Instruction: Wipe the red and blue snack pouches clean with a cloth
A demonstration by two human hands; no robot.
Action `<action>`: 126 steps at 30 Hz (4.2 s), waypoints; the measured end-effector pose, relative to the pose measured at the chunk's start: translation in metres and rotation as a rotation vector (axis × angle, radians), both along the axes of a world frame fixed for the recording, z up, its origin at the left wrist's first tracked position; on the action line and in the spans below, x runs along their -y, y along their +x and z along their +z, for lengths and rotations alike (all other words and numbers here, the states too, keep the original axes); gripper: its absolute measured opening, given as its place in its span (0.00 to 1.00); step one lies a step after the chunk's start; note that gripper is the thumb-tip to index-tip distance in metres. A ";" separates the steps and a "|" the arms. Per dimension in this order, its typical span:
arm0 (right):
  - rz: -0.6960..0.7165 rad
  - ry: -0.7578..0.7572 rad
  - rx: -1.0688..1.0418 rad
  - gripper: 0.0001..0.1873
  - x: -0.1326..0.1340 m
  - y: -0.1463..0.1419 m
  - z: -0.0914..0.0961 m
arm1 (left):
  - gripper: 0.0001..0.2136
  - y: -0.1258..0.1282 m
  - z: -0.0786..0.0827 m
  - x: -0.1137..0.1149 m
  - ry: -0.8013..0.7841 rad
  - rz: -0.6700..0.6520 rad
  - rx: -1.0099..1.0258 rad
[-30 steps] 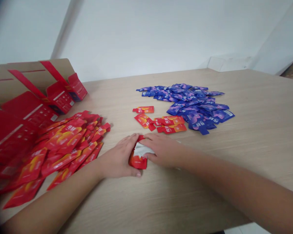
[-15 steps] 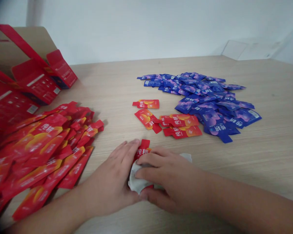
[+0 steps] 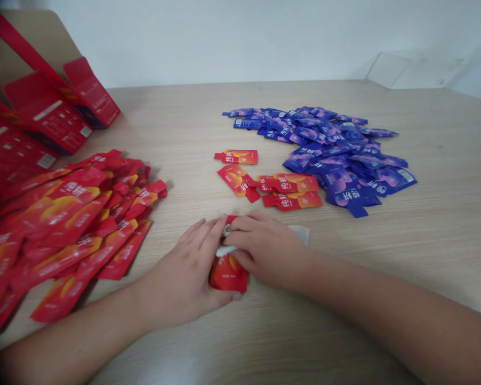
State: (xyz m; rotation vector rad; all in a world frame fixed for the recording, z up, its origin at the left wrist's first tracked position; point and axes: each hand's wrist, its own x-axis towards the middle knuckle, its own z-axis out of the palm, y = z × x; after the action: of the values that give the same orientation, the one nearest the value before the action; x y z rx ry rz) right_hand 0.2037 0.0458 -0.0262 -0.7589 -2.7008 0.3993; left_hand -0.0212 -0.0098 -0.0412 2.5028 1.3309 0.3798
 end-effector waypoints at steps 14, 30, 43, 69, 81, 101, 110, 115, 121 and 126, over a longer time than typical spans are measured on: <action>-0.140 0.038 -0.296 0.14 -0.019 0.019 -0.011 | 0.47 -0.007 0.003 -0.005 -0.039 0.036 -0.048; 0.122 -0.075 -0.056 0.06 -0.009 0.003 0.000 | 0.52 -0.002 0.011 -0.007 -0.119 0.071 -0.255; -0.206 0.058 -0.244 0.10 -0.034 0.015 -0.014 | 0.60 -0.005 0.001 -0.007 -0.062 0.029 -0.030; -0.291 0.209 -0.429 0.06 -0.043 0.035 -0.010 | 0.22 0.005 0.024 0.012 0.061 -0.341 -0.120; -0.242 0.226 -0.498 0.05 -0.037 0.035 -0.005 | 0.34 -0.013 0.028 0.004 0.177 0.184 -0.255; 0.065 0.032 -0.442 0.17 -0.022 0.033 0.003 | 0.59 -0.012 0.027 0.006 -0.075 -0.137 -0.156; 0.334 -0.142 -0.089 0.09 0.020 0.013 0.015 | 0.70 -0.002 0.018 0.011 -0.045 -0.065 -0.078; 0.356 -0.221 0.018 0.08 0.026 0.007 0.020 | 0.68 0.000 0.023 0.011 -0.059 -0.071 -0.075; 0.298 -0.095 0.023 0.07 0.021 0.010 0.013 | 0.69 0.001 0.023 0.010 -0.105 -0.055 -0.088; 0.107 -0.074 0.054 0.08 0.001 0.018 0.009 | 0.69 0.004 0.028 0.010 -0.132 -0.020 -0.169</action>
State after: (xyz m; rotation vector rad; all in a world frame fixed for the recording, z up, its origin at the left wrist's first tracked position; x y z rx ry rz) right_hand 0.2217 0.0451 -0.0176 -0.6563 -2.7991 0.5140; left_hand -0.0176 -0.0199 -0.0135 2.4807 1.3436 0.0742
